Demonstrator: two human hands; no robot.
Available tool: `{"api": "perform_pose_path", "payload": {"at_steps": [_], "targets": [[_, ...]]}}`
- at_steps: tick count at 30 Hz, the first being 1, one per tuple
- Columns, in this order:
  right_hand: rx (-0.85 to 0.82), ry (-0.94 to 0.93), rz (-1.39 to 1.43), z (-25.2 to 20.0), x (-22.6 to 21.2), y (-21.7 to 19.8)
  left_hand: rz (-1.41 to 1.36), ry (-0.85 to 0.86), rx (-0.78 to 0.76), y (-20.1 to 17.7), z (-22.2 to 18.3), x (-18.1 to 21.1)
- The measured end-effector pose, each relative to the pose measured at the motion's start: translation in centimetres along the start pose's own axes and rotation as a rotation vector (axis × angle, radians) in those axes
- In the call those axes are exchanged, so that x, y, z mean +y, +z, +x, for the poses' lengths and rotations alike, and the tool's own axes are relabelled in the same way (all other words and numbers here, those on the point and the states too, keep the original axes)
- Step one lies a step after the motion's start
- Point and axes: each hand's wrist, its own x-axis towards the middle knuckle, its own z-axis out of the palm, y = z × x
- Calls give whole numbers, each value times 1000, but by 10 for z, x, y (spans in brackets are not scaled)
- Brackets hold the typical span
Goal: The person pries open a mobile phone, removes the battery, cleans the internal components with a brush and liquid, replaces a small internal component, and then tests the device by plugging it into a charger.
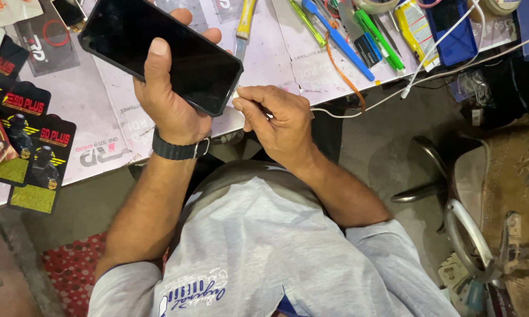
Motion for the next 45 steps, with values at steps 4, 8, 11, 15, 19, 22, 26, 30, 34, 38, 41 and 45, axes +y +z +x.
{"api": "perform_pose_path", "payload": {"at_steps": [4,8,11,15,19,22,26,30,34,38,41,45], "targets": [[-11,-48,-9,-1,2,0,-11,-35,16,1,0,1],[-10,-30,-7,-2,4,0,14,-35,9,2,-1,2],[-13,-43,-5,-2,6,0,-8,-52,14,2,0,1],[-20,-19,-12,-2,6,0,-9,-66,28,4,0,0],[-8,-16,4,-2,7,1,6,-72,25,4,-2,-2],[-6,-7,21,-3,9,1,18,-73,11,2,-1,-3],[-43,0,6,-3,11,-6,8,-96,-39,1,3,1],[-56,150,74,8,26,-19,-22,-136,-162,-1,9,2],[-216,371,452,28,51,-31,-43,-225,-252,-9,25,0],[-339,501,715,42,73,-33,-63,-320,-269,-12,38,-6],[-387,529,846,47,84,-34,-112,-393,-295,-14,48,-9],[-438,491,859,48,92,-36,-90,-454,-315,-24,60,-14]]}}
